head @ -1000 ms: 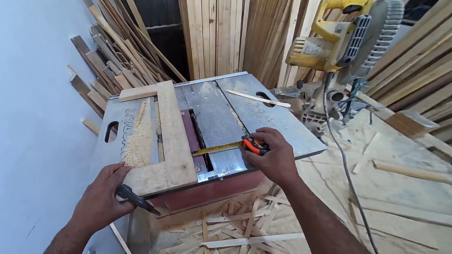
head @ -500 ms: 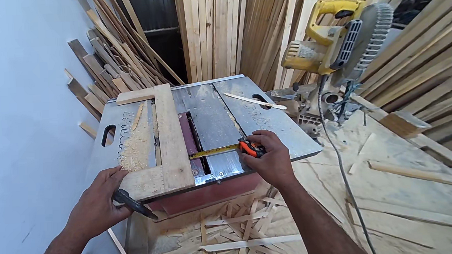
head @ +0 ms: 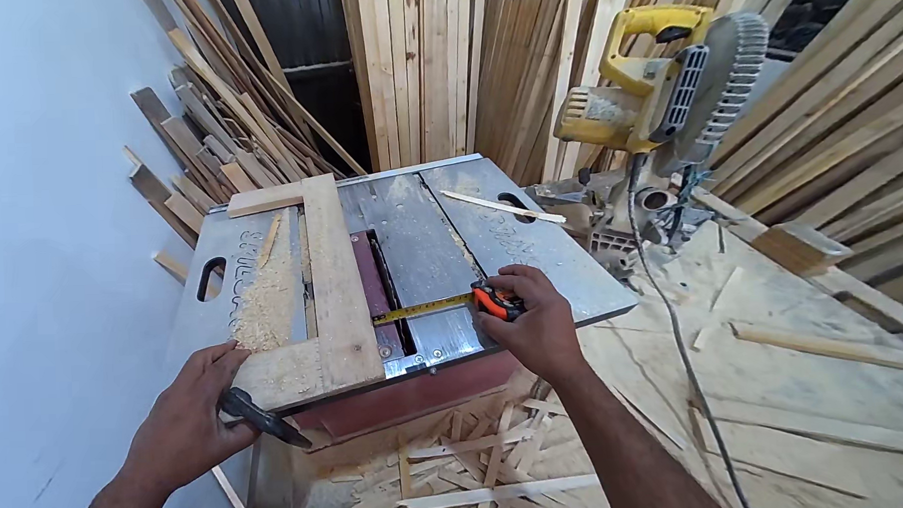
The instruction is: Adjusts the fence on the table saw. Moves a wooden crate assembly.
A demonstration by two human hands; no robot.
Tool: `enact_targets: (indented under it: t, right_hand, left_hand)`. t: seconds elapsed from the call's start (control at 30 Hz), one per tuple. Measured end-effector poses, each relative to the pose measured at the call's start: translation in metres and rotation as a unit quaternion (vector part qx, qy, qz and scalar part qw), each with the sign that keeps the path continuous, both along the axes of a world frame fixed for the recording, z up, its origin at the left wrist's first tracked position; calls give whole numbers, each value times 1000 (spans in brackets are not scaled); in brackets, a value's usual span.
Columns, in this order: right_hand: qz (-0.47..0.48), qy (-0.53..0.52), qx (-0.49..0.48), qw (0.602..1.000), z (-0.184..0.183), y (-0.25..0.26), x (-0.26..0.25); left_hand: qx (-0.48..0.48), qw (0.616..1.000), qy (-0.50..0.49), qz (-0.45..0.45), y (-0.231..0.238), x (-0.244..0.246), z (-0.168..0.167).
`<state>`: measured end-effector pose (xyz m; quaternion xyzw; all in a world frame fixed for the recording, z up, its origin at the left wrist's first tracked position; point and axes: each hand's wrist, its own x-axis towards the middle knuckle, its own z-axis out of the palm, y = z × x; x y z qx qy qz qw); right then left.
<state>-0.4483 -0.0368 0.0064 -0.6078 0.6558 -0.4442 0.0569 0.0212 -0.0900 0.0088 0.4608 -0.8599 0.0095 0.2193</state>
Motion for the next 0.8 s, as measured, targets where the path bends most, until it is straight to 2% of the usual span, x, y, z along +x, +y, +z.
enact_targets:
  t: [0.23, 0.43, 0.53, 0.63, 0.8]
  right_hand:
    - [2, -7, -3, 1000, 0, -1, 1]
    - [-37, -71, -30, 996, 17, -1, -4]
    - [-74, -56, -27, 995, 41, -30, -10]
    - [-92, -48, 12, 995, 58, -81, -8]
    - [-67, -52, 64, 994, 48, -151, 2]
  left_hand:
    - [-5, 1000, 4, -5, -2, 1, 0]
    - [2, 1000, 7, 1, 0, -1, 1]
    - [-9, 1000, 9, -3, 0, -2, 2]
    - [-10, 1000, 12, -4, 0, -2, 1]
    - [16, 1000, 14, -10, 1, -3, 7]
